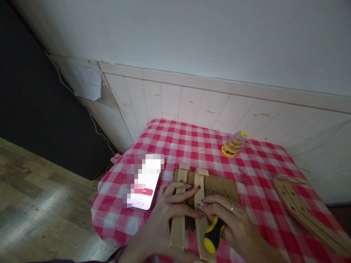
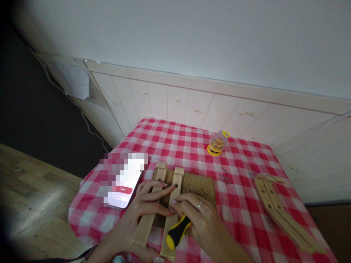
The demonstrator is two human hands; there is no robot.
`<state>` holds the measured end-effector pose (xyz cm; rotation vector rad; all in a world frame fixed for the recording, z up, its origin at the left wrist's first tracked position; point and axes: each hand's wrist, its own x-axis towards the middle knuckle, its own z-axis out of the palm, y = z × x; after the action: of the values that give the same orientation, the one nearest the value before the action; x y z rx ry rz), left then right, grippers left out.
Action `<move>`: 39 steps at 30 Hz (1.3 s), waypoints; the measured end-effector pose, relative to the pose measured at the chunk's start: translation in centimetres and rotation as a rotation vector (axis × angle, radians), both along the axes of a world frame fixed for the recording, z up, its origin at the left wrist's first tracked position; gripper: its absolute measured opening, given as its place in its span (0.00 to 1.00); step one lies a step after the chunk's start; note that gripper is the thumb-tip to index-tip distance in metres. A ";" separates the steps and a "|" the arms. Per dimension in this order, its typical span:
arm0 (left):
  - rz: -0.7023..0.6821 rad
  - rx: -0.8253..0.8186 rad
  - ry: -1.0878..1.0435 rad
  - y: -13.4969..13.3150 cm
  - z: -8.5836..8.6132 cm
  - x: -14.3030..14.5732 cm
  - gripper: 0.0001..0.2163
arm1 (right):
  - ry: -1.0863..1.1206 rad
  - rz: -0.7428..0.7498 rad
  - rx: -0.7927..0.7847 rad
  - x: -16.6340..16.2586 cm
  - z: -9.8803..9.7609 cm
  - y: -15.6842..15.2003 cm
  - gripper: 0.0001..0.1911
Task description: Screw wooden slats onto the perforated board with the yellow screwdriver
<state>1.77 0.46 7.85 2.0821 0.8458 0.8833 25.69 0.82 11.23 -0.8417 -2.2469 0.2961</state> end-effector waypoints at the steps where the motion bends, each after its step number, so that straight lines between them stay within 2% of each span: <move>1: -0.001 -0.009 0.000 0.0 0.1 0.0 0.29 | -0.009 -0.004 0.012 0.0 -0.1 0.0 0.15; 6: -0.007 -0.018 0.000 0.1 0.0 0.0 0.29 | -0.062 -0.021 0.093 -0.1 -0.1 -0.1 0.17; 13: -0.016 -0.042 0.013 0.0 -0.2 -0.1 0.26 | -0.103 -0.020 0.080 0.0 0.0 0.0 0.20; 18: -0.004 0.002 -0.002 -0.2 -0.2 -0.1 0.27 | -0.118 -0.020 0.048 0.0 0.2 -0.2 0.21; 24: 0.013 0.026 -0.029 -0.4 0.5 0.1 0.30 | -0.047 -0.012 0.002 0.2 0.0 -0.3 0.17; 30: 0.026 0.011 -0.020 -0.1 0.6 0.3 0.29 | -0.038 -0.001 -0.066 0.2 0.8 -0.2 0.16; 35: 0.047 0.058 -0.036 -0.2 -0.3 0.4 0.31 | -0.021 0.019 -0.242 0.1 2.0 0.5 0.17; 39: 0.096 0.098 -0.059 -0.4 -1.1 0.5 0.30 | -0.093 -0.033 -0.342 0.0 2.3 0.9 0.19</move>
<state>2.27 0.02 6.77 2.1028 0.8930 1.0510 25.72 1.72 13.56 -1.0870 -2.3004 0.6514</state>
